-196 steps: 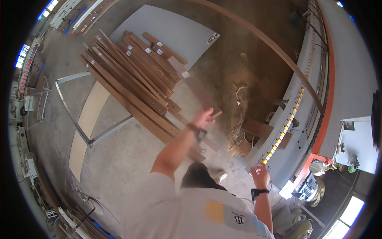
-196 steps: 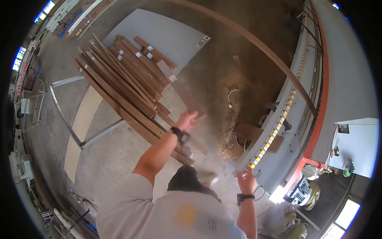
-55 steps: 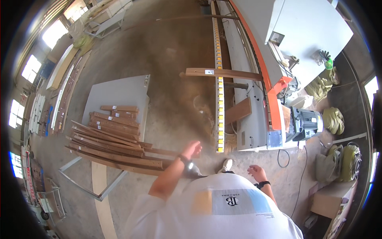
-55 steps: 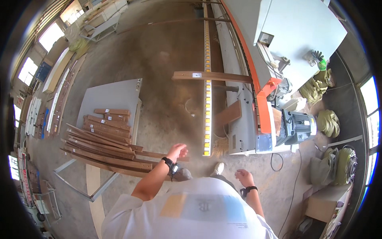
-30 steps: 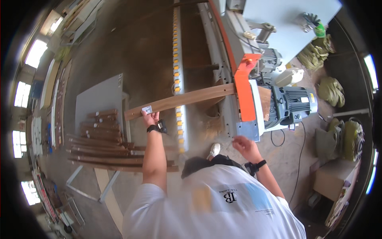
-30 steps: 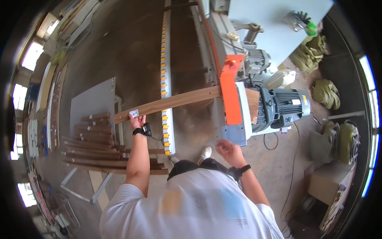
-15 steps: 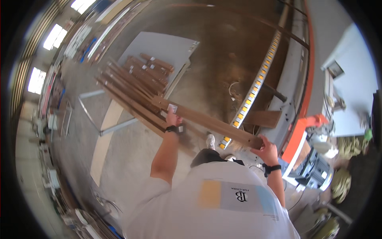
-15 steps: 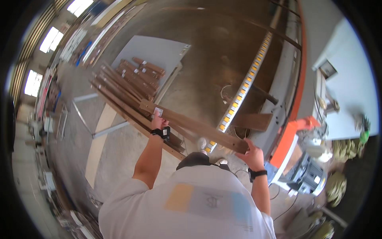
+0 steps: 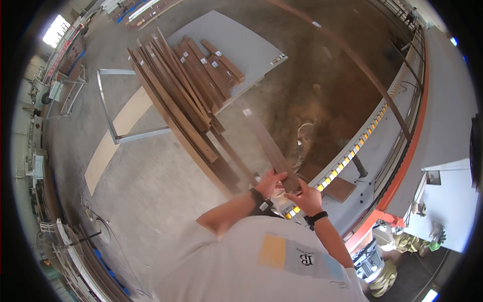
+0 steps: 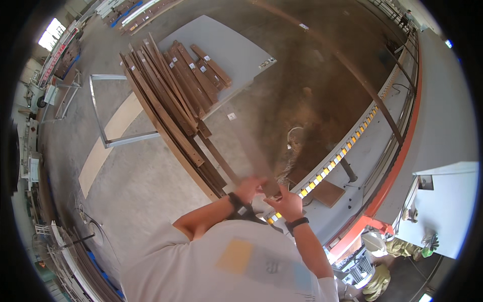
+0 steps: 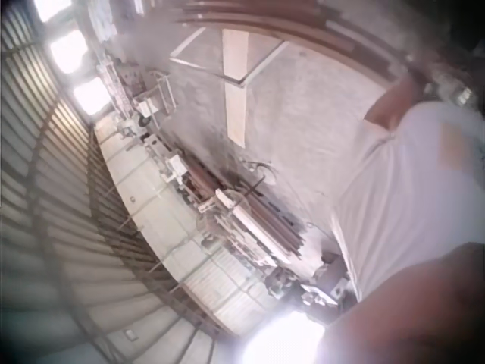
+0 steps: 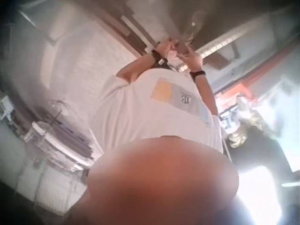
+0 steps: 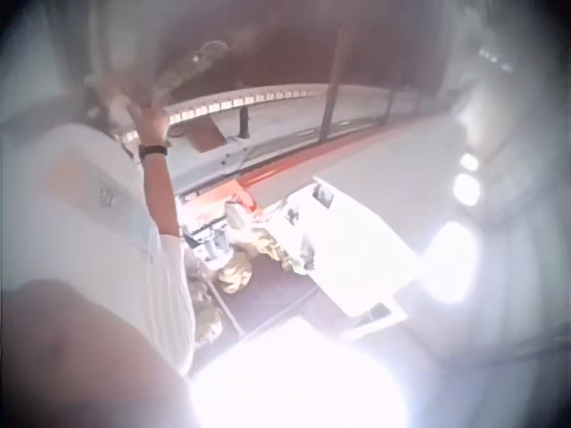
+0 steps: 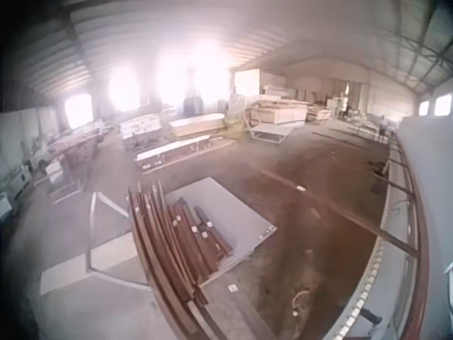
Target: Feeding long wooden boards into an industrial edge-banding machine.
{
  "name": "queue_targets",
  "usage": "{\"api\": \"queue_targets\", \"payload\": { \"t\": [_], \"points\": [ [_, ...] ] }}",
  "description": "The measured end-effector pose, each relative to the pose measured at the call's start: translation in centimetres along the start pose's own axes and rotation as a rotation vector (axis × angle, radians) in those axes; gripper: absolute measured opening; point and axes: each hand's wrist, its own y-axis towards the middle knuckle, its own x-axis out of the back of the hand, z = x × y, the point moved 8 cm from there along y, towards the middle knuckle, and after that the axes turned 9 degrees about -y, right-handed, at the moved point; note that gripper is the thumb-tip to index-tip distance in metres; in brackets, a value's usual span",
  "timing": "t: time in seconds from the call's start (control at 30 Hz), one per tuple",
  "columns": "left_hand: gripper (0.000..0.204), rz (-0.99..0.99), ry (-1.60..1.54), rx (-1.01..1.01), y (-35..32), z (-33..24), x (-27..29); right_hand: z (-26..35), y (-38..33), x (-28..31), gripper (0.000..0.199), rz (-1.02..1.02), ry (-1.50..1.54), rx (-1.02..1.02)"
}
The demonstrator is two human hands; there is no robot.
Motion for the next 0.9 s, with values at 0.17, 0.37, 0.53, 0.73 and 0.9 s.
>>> {"api": "queue_targets", "payload": {
  "t": [0.17, 0.37, 0.53, 0.73, 0.9],
  "points": [
    [0.034, -0.071, -0.076, -0.061, 6.4, -8.4, 6.0, -2.0, 1.8, -1.4, 0.080, 0.067, 0.020, -0.108],
    [0.038, -0.179, 0.107, -0.042, 16.7, -17.2, 16.7, -6.2, -1.3, -2.6, 0.057, 0.081, 0.012, -0.278],
    [0.043, -0.198, -0.151, -0.280, 20.1, -20.2, 20.8, -7.8, -4.0, -4.1, 0.049, 0.179, 0.123, -0.375],
    [0.023, -0.325, -0.180, -0.162, 23.3, -15.7, 24.4, -7.1, -3.7, -3.5, 0.047, 0.148, 0.181, -0.419],
    [0.022, -0.378, -0.453, -0.355, 27.4, -23.7, 27.1, -6.9, -3.6, -2.7, 0.046, 0.168, 0.222, -0.472]
  ]
}}
